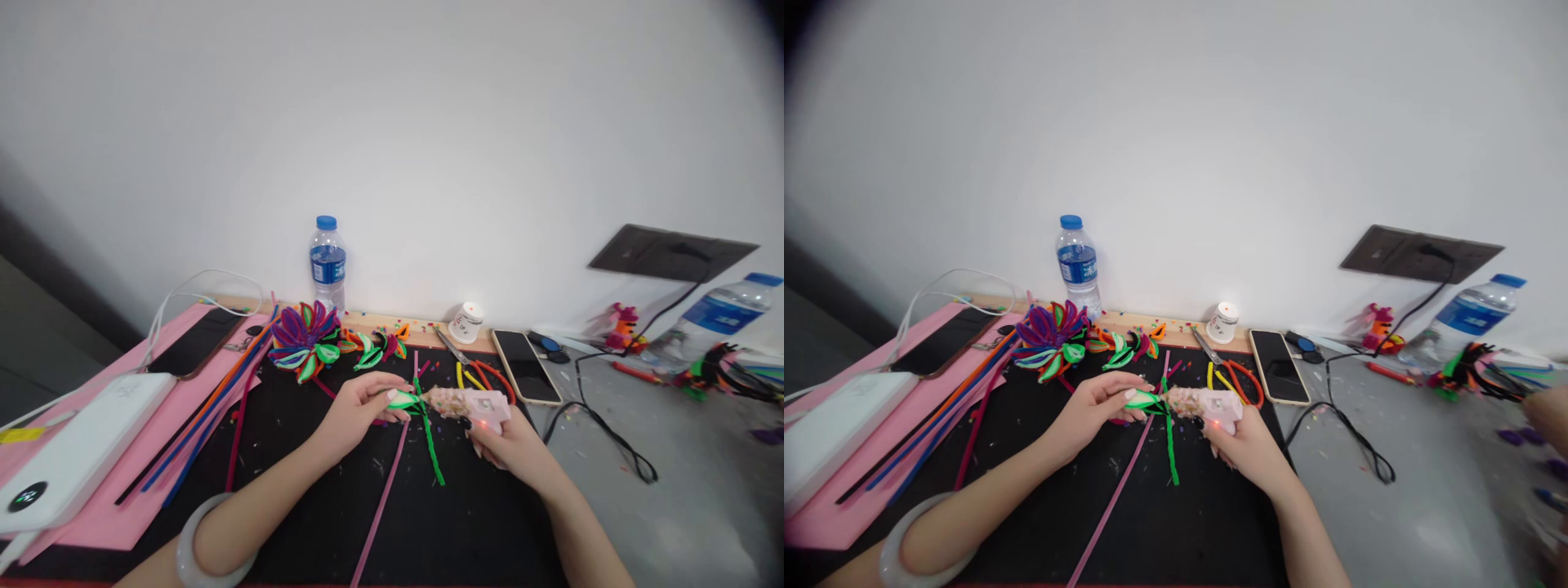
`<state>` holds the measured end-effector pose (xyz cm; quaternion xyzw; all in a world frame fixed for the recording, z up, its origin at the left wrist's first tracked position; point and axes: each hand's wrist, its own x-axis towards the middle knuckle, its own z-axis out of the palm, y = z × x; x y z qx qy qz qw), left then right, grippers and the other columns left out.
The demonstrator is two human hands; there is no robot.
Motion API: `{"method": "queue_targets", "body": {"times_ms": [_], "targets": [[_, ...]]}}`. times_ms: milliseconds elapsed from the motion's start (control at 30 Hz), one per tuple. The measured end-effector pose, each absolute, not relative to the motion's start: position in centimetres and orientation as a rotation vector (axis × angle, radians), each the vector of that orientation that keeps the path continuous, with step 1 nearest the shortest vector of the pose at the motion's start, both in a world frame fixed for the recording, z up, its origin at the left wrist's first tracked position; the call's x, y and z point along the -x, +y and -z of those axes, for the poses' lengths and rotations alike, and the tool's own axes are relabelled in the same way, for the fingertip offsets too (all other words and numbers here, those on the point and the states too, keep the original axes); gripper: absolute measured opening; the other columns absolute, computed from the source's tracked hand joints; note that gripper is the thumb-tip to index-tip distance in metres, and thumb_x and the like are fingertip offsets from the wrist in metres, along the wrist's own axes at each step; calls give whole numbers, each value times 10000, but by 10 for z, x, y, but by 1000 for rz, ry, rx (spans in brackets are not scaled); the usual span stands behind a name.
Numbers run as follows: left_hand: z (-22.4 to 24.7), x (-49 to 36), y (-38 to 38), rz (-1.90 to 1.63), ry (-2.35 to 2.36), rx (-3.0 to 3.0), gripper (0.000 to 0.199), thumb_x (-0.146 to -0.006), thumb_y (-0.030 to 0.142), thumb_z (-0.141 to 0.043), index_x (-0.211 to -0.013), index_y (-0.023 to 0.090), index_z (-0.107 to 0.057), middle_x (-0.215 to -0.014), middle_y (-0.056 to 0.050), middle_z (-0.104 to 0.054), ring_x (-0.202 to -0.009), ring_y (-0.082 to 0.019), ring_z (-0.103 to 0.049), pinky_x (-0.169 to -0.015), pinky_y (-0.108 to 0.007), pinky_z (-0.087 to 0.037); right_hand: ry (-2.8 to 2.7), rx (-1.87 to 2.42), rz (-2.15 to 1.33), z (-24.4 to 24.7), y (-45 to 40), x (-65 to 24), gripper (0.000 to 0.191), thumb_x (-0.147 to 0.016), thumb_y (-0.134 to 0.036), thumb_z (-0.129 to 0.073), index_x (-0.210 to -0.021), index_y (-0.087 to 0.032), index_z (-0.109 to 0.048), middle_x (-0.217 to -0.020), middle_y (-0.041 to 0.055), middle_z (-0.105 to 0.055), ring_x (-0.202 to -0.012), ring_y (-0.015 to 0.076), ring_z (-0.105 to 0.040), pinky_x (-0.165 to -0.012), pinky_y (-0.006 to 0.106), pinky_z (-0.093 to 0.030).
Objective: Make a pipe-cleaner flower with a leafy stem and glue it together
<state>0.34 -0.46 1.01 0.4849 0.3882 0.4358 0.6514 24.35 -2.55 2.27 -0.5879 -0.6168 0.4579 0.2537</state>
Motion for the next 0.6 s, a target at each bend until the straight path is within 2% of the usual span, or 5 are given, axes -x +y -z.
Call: {"method": "queue_targets", "body": {"times_ms": [233, 600], "targets": [[-10, -3, -5, -993, 864, -1094, 259, -757, 290, -575, -961, 131, -573, -1007, -107, -653, -663, -150, -655, -615, -232, -482, -1669, 1613, -1257, -20, -25, -244, 268, -737, -350, -509, -556, -158, -463, -422, -35, -471, -341, 57, -385, -341, 168, -299], [-9, -3, -4, -1000, 866, -1092, 258, -753, 302, -578, -951, 137, -572, -1001, -106, -654, -665, -154, -655, -610, -235, -478, -1683, 1599, -1245, -18, -25, -245, 242, -729, -313, -511, -545, -163, -462, -404, -40, -466, -322, 59, -392, -332, 165, -306]]}}
